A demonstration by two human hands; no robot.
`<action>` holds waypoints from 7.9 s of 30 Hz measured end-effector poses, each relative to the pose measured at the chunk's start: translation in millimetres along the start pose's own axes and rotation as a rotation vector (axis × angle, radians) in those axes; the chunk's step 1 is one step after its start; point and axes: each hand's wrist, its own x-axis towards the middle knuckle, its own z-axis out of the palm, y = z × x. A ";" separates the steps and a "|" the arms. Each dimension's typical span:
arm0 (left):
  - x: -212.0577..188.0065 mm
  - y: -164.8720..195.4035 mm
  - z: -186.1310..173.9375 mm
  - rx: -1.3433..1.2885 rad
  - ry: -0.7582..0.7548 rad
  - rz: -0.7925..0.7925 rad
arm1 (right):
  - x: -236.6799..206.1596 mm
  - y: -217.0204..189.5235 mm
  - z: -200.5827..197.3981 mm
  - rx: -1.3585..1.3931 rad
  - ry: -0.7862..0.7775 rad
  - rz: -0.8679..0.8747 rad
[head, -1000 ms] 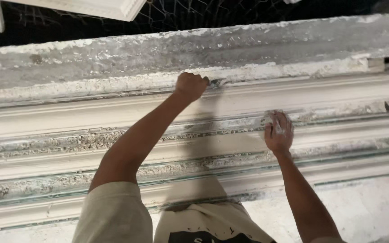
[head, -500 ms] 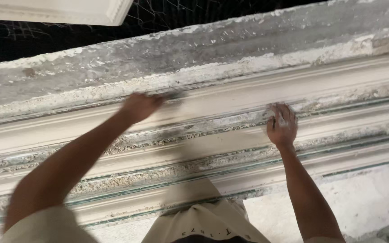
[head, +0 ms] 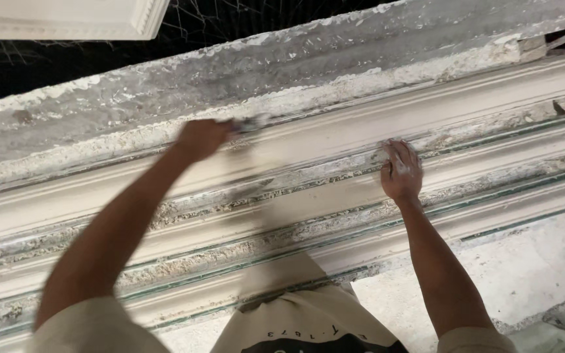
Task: The person cleans long decorative plaster crown-molding strips laid on a workbench. They first twist small wire floral accents attached to the molding, then run a small scraping tool along the molded grooves to remove excess plaster, and finally sweep dust off the strips with a green brush.
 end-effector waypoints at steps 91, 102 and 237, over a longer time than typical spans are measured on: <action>50.6 85.3 -43.8 0.360 -0.032 0.131 | 26.7 201.1 -51.1 -0.054 0.084 0.003; 214.9 245.4 -46.6 0.130 0.250 0.247 | 22.5 210.8 -49.1 -0.035 0.000 0.041; 353.2 544.3 -103.8 -0.428 0.442 0.144 | 40.9 427.8 -63.2 0.184 -0.257 0.560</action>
